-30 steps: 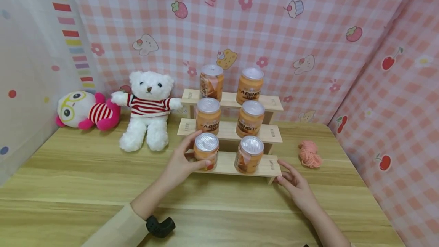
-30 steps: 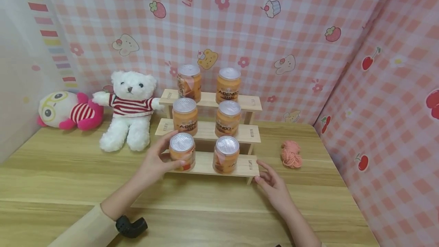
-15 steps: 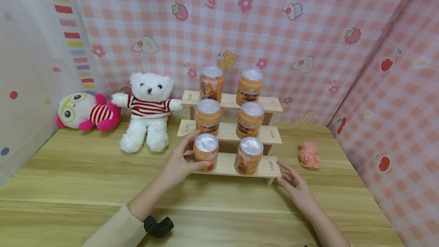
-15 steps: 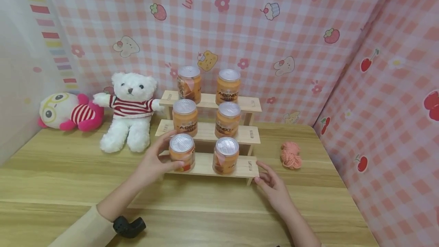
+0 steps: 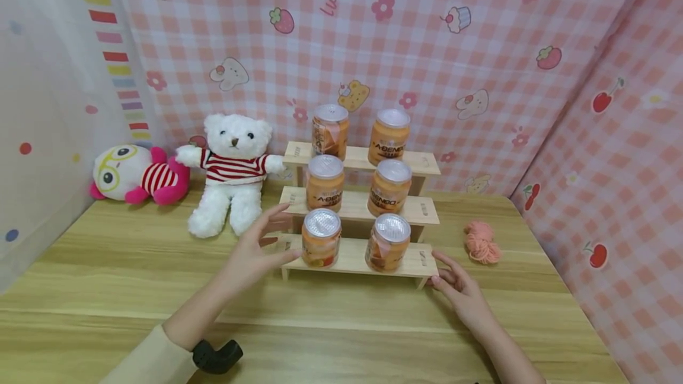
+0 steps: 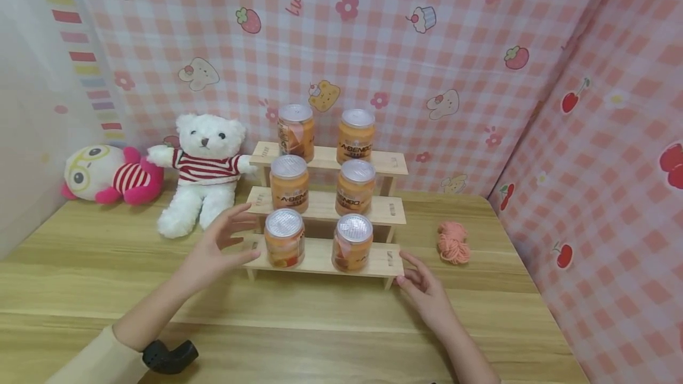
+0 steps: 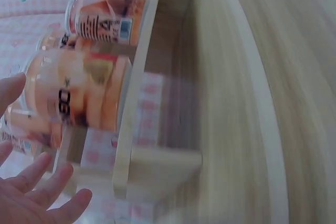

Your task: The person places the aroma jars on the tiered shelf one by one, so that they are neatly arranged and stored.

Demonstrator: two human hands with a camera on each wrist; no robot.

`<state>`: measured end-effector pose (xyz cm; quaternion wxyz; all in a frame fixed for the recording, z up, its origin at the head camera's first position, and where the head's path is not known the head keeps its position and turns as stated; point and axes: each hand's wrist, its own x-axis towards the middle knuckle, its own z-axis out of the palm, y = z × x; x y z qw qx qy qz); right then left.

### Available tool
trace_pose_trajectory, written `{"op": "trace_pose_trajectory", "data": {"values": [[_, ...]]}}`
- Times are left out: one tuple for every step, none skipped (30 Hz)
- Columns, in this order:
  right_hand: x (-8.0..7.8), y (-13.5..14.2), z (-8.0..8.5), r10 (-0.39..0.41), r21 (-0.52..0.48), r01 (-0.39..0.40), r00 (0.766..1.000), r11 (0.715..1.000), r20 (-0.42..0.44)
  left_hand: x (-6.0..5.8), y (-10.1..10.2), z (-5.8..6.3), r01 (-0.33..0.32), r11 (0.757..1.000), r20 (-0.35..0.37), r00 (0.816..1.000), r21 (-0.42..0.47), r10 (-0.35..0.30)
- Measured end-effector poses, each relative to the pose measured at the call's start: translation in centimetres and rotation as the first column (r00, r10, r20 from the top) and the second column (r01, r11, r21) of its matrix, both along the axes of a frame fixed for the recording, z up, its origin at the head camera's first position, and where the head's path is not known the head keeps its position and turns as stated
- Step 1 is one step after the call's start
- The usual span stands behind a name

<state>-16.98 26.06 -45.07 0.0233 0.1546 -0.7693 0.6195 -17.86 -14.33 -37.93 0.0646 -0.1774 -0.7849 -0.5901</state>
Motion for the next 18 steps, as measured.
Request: {"op": "trace_pose_trajectory", "data": {"values": [[0.0,0.0,0.1,-0.002,0.001,0.002,1.0,1.0,0.003,0.1,-0.4,0.0,-0.006,1.0,-0.009,1.0,-0.018,0.006],[0.0,0.0,0.1,-0.004,0.003,0.004,1.0,1.0,0.007,0.2,-0.9,-0.1,-0.014,0.999,-0.018,1.0,-0.036,0.013],[0.0,0.0,0.1,-0.007,0.005,0.007,1.0,1.0,0.011,0.3,-1.3,-0.1,-0.021,0.998,-0.029,0.999,-0.055,0.019],[0.0,0.0,0.2,-0.01,0.006,0.01,1.0,1.0,0.014,0.4,-1.8,-0.1,-0.025,0.997,-0.038,0.999,-0.072,0.022],[0.0,0.0,0.2,-0.015,0.007,0.014,1.0,1.0,0.017,0.5,-2.3,-0.2,-0.031,0.995,-0.044,0.999,-0.092,0.027],[0.0,0.0,0.2,-0.017,0.009,0.017,1.0,1.0,0.019,0.6,-2.8,-0.2,-0.037,0.993,-0.053,0.998,-0.111,0.031],[-0.1,0.0,0.2,-0.019,0.012,0.018,1.0,1.0,0.021,0.7,-3.3,-0.3,-0.043,0.991,-0.058,0.998,-0.127,0.036],[-0.1,0.0,0.2,-0.022,0.011,0.021,1.0,1.0,0.022,0.8,-3.8,-0.3,-0.048,0.989,-0.062,0.997,-0.14,0.04],[-0.1,0.0,0.3,-0.024,0.011,0.023,1.0,1.0,0.02,0.9,-4.3,-0.4,-0.055,0.986,-0.068,0.997,-0.155,0.045],[-0.1,0.1,0.3,-0.024,0.013,0.024,1.0,1.0,0.015,1.0,-4.9,-0.4,-0.061,0.984,-0.067,0.996,-0.17,0.05],[-0.1,0.1,0.3,-0.027,0.013,0.027,1.0,1.0,0.012,1.2,-5.4,-0.4,-0.071,0.979,-0.07,0.996,-0.19,0.058],[-0.1,0.1,0.4,-0.03,0.012,0.03,0.999,0.999,0.011,1.3,-6.0,-0.3,-0.077,0.975,-0.071,0.995,-0.206,0.063],[-0.1,0.2,0.4,-0.031,0.008,0.031,0.999,0.999,0.008,1.4,-6.5,-0.3,-0.083,0.971,-0.076,0.995,-0.224,0.068],[-0.1,0.3,0.5,-0.032,0.0,0.032,0.999,0.999,0.004,1.5,-7.1,-0.3,-0.088,0.966,-0.084,0.994,-0.241,0.07],[-0.1,0.4,0.6,-0.032,-0.007,0.032,0.999,0.999,-0.001,1.7,-7.7,-0.2,-0.094,0.961,-0.094,0.993,-0.258,0.072],[0.0,0.5,0.7,-0.031,-0.018,0.031,0.999,0.999,-0.004,1.8,-8.3,-0.2,-0.102,0.956,-0.102,0.992,-0.275,0.076],[0.0,0.7,0.8,-0.03,-0.03,0.03,1.0,0.999,-0.004,1.9,-8.9,-0.2,-0.111,0.951,-0.118,0.99,-0.289,0.079],[0.0,0.8,1.0,-0.028,-0.041,0.028,1.0,0.999,-0.004,2.0,-9.5,-0.2,-0.118,0.947,-0.135,0.988,-0.299,0.081]]}}
